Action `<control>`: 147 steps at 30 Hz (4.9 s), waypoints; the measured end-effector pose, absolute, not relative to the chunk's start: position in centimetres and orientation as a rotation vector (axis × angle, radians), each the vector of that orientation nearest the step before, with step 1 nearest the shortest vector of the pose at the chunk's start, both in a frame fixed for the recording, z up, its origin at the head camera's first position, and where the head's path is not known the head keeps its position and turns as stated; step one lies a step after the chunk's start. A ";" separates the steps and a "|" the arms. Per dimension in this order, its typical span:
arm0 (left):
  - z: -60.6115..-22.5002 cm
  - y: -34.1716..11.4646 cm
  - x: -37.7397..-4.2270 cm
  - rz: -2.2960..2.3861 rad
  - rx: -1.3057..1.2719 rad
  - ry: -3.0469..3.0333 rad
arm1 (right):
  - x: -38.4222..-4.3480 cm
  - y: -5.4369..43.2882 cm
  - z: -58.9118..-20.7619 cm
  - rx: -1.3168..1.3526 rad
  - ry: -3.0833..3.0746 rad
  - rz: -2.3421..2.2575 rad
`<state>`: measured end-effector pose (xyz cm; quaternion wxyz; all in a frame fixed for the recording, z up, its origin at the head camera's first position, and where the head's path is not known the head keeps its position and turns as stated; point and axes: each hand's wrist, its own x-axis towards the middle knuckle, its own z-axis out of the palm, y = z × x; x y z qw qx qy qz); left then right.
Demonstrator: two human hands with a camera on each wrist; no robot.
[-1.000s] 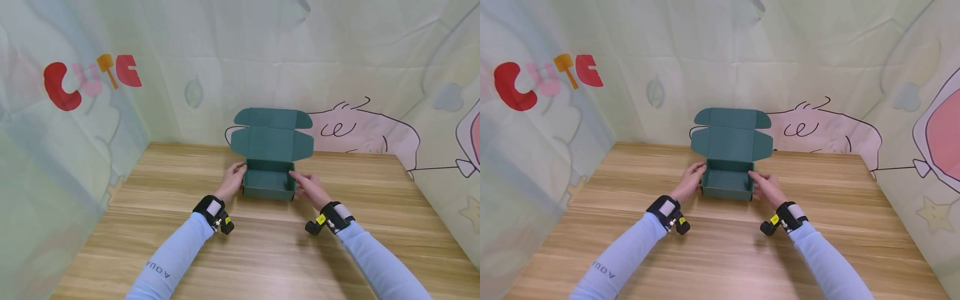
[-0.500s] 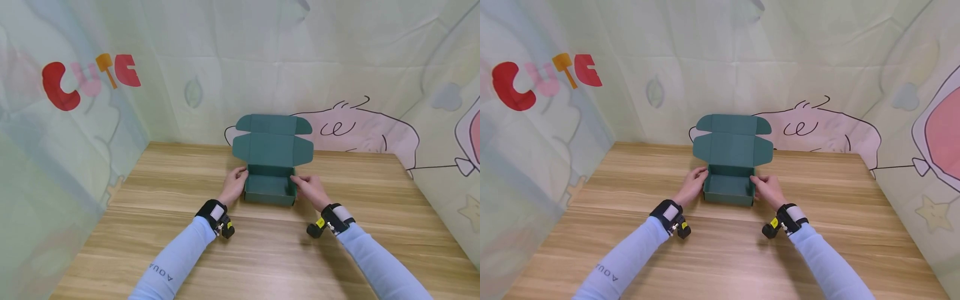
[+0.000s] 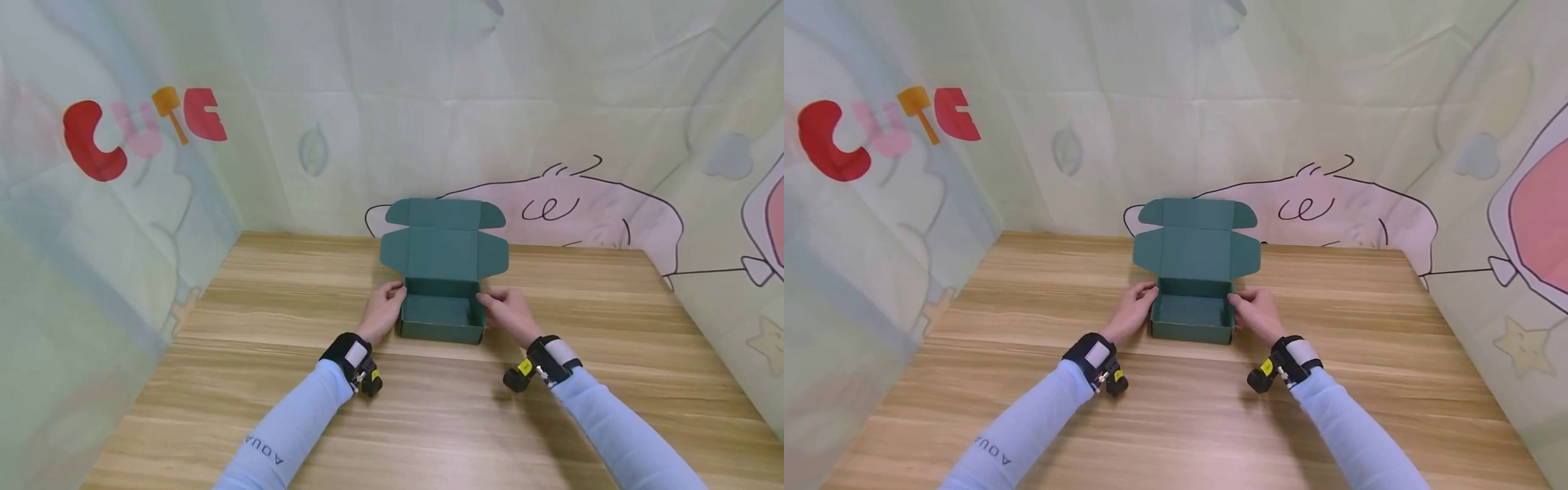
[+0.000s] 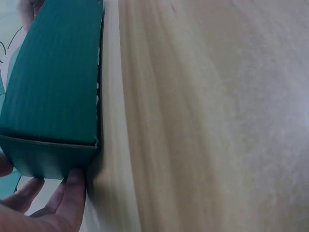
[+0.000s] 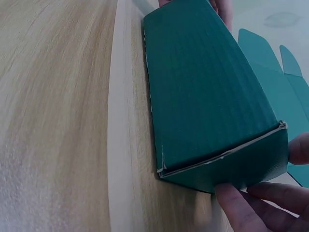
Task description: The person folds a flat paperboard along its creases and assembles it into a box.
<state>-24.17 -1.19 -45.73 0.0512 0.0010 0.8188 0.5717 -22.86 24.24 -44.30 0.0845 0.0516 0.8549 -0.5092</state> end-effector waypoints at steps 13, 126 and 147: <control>-45.6 -1.4 -24.1 1.784 -0.006 2.421 | -22.8 24.5 -44.3 0.183 2.458 -1.547; -40.3 1.9 -28.9 1.791 0.108 2.747 | -27.5 23.1 -38.8 0.121 2.635 -1.812; -40.6 0.5 -27.4 2.130 0.131 2.238 | -26.2 23.8 -40.8 -0.035 2.551 -2.036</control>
